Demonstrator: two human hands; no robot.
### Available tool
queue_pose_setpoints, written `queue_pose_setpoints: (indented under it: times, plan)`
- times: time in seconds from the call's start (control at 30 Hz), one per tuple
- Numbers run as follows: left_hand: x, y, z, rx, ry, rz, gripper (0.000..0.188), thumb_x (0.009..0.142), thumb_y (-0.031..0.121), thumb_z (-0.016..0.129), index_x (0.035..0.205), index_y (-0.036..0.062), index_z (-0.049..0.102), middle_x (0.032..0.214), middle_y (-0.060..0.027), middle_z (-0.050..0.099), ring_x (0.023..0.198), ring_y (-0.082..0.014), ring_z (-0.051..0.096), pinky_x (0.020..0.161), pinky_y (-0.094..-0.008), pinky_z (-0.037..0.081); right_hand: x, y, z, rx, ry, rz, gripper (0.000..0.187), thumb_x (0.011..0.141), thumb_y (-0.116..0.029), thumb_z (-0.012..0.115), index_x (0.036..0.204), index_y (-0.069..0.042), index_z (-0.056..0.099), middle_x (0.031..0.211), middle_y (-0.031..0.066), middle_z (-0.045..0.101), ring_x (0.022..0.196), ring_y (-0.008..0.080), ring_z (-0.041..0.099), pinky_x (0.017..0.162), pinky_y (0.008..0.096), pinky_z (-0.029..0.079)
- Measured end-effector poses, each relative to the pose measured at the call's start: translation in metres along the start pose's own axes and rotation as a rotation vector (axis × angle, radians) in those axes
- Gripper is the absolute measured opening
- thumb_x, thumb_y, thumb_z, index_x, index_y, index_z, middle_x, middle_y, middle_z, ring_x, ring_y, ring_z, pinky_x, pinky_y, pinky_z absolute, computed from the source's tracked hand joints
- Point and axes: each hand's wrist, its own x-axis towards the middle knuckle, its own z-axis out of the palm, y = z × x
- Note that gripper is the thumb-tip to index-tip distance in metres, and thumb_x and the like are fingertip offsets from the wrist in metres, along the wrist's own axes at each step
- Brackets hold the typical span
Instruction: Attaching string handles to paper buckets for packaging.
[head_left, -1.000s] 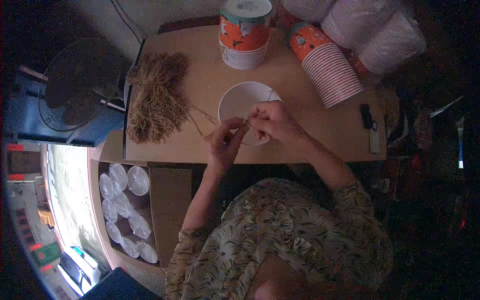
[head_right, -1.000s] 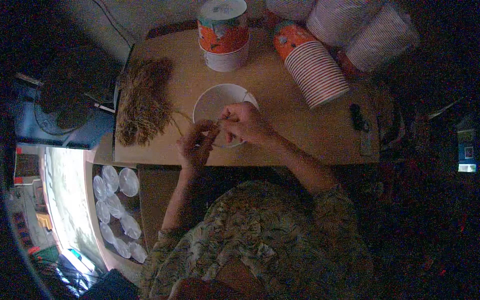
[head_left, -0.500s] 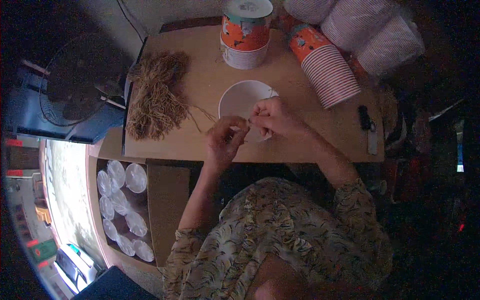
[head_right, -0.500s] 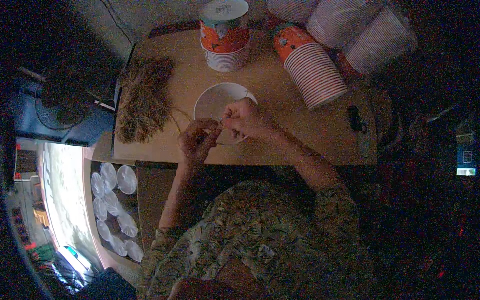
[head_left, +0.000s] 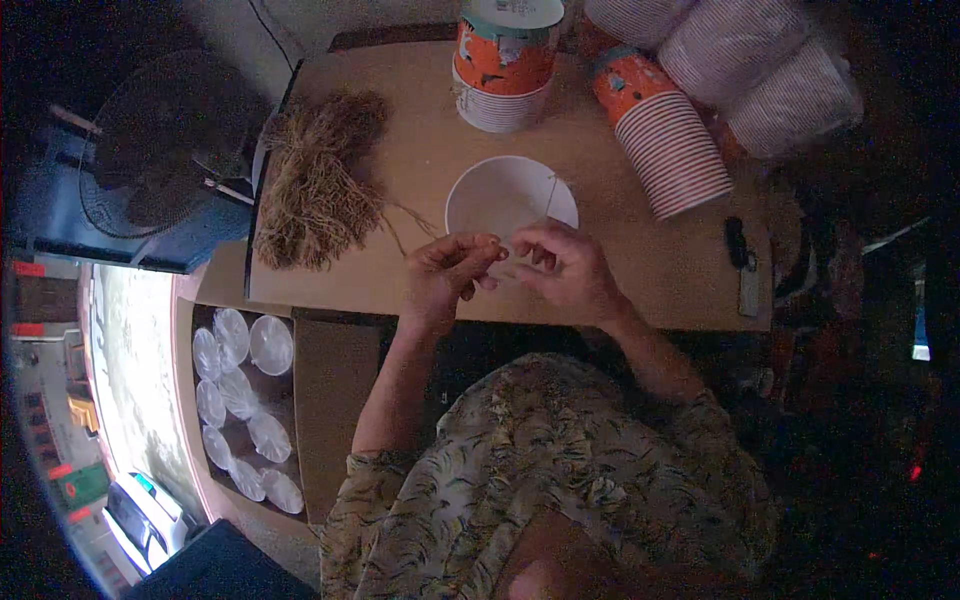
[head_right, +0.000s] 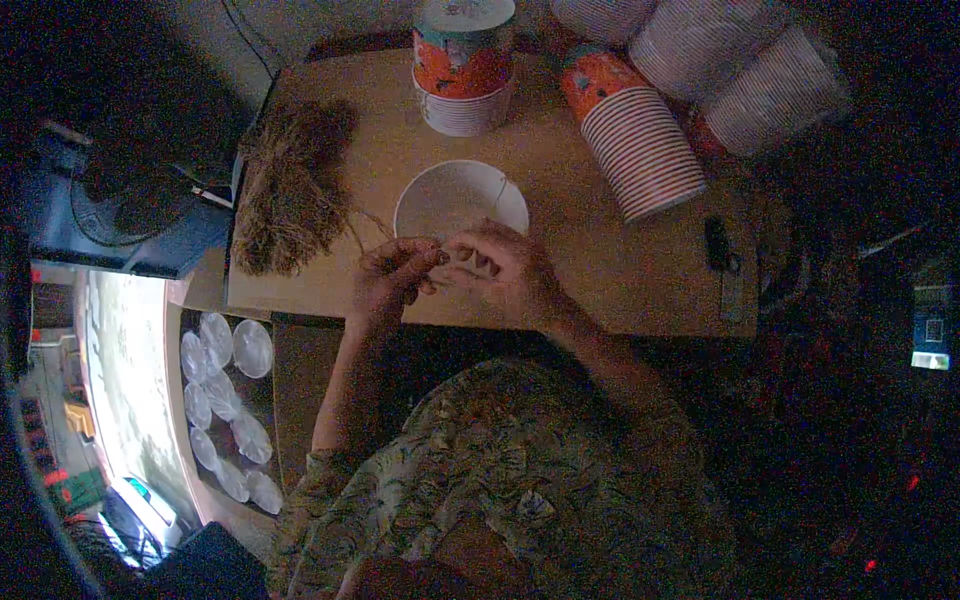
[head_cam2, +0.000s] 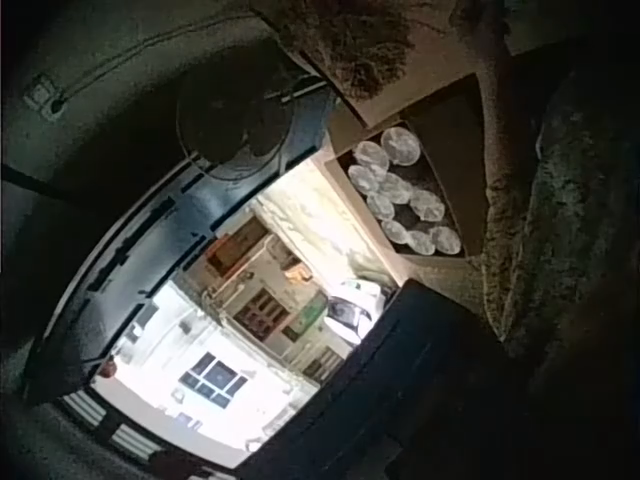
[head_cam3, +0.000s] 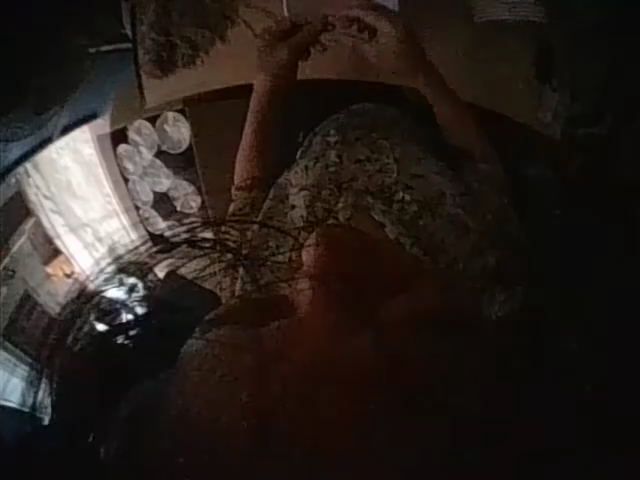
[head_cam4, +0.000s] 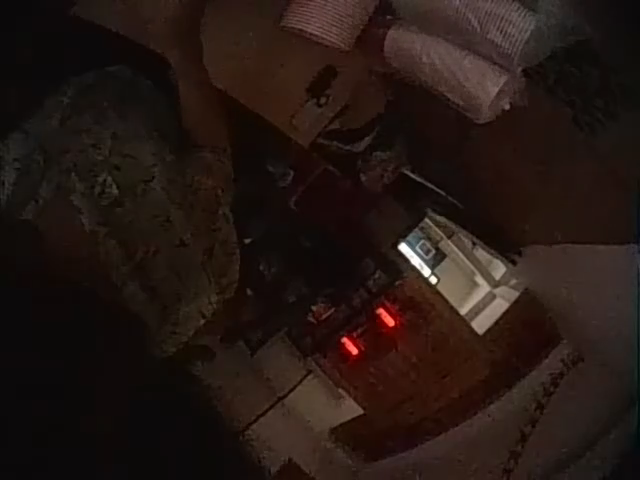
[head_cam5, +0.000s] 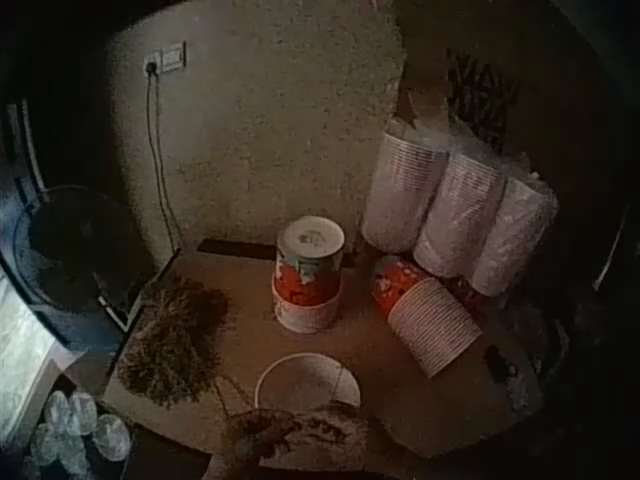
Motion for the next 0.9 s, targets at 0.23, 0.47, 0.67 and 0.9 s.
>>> queue_pose_setpoints:
  times: [0.23, 0.47, 0.67, 0.9]
  plan:
    - [0.002, -0.012, -0.004, 0.023, -0.034, 0.039, 0.017, 0.094, 0.016, 0.069, 0.106, 0.0042, 0.069, 0.094, -0.0045, 0.073, 0.072, -0.0103, 0.068, 0.057, -0.0204, 0.045, -0.003, 0.012, 0.015, -0.032, 0.066, -0.016, 0.016, 0.085, -0.002, 0.072, 0.101, -0.001, 0.067, 0.093, 0.0080, 0.067, 0.082, 0.0155, 0.065, 0.071, 0.0294, 0.052]
    - [-0.002, -0.014, 0.001, -0.148, -0.060, 0.086, 0.018, 0.096, 0.015, 0.067, 0.105, 0.0000, 0.067, 0.095, -0.0078, 0.072, 0.088, -0.0162, 0.071, 0.079, -0.0291, 0.057, -0.002, 0.002, 0.012, 0.045, 0.077, 0.032, 0.012, 0.089, -0.003, 0.067, 0.100, 0.001, 0.066, 0.091, 0.0093, 0.068, 0.083, 0.0155, 0.065, 0.071, 0.0292, 0.051]
    - [0.001, -0.020, 0.007, -0.170, 0.004, 0.120, 0.017, 0.096, 0.012, 0.066, 0.104, -0.0022, 0.067, 0.093, -0.0088, 0.072, 0.086, -0.0156, 0.070, 0.077, -0.0286, 0.058, -0.003, -0.003, 0.010, 0.175, 0.081, 0.161, 0.011, 0.089, -0.006, 0.068, 0.098, 0.000, 0.067, 0.090, 0.0046, 0.068, 0.081, 0.0105, 0.063, 0.069, 0.0270, 0.050]
    - [-0.004, -0.010, 0.017, 0.052, 0.066, 0.197, 0.015, 0.094, 0.008, 0.068, 0.102, -0.0047, 0.068, 0.092, -0.0077, 0.072, 0.083, -0.0132, 0.068, 0.077, -0.0272, 0.057, 0.001, 0.002, 0.010, 0.254, 0.097, 0.247, 0.017, 0.091, -0.015, 0.069, 0.094, 0.002, 0.067, 0.086, 0.0071, 0.070, 0.078, 0.0127, 0.065, 0.071, 0.0297, 0.053]
